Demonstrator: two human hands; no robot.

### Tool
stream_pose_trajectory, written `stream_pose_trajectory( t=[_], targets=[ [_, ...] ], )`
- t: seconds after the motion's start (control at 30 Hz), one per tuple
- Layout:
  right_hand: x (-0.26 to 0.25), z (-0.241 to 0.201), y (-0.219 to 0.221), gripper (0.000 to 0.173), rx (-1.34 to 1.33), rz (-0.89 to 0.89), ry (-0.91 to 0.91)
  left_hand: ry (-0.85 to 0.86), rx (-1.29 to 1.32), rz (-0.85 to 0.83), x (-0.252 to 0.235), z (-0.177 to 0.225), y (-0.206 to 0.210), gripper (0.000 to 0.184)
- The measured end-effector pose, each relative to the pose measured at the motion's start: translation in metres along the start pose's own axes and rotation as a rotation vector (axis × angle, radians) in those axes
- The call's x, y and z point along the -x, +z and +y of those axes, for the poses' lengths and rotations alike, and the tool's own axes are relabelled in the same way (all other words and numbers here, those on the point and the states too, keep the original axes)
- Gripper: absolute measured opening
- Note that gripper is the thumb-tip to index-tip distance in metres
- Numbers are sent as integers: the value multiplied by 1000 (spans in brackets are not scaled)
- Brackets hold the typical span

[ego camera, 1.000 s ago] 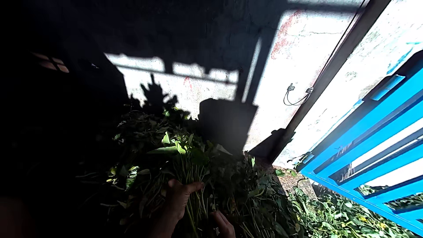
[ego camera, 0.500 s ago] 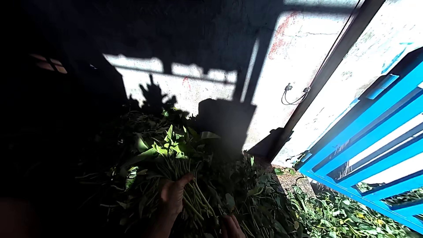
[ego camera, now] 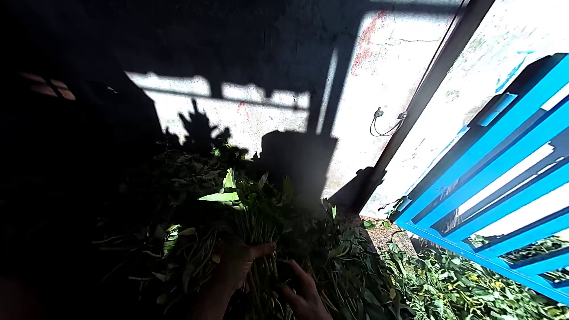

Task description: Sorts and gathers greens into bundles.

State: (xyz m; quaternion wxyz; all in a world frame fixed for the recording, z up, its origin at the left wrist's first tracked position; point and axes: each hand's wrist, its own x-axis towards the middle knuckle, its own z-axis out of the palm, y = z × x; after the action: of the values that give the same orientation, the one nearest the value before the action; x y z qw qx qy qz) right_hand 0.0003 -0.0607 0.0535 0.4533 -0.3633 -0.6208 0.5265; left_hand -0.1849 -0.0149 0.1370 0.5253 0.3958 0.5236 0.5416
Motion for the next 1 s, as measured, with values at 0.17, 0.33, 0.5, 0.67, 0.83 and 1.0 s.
stream_pose_trajectory(
  t=[0.17, 0.33, 0.5, 0.67, 0.83, 1.0],
  targets=[
    [-7, -7, 1, 31, -246, -98, 104, 2, 15, -69, 2, 2, -5, 60],
    [-8, -6, 2, 26, -507, -142, 227, -17, 56, -48, 1, 3, -5, 54],
    [1, -1, 5, 29, -222, -102, 157, -16, 66, 282, -4, 2, -5, 56],
    [45, 8, -23, 33, 3, -185, 215, 23, 63, 530, -9, 13, -20, 60],
    [59, 11, -34, 33, -130, -156, 296, 66, 4, 478, -5, 1, -15, 46],
    [55, 11, -23, 30, -238, 26, 315, 32, 37, 523, -8, -1, -13, 52]
  ],
)
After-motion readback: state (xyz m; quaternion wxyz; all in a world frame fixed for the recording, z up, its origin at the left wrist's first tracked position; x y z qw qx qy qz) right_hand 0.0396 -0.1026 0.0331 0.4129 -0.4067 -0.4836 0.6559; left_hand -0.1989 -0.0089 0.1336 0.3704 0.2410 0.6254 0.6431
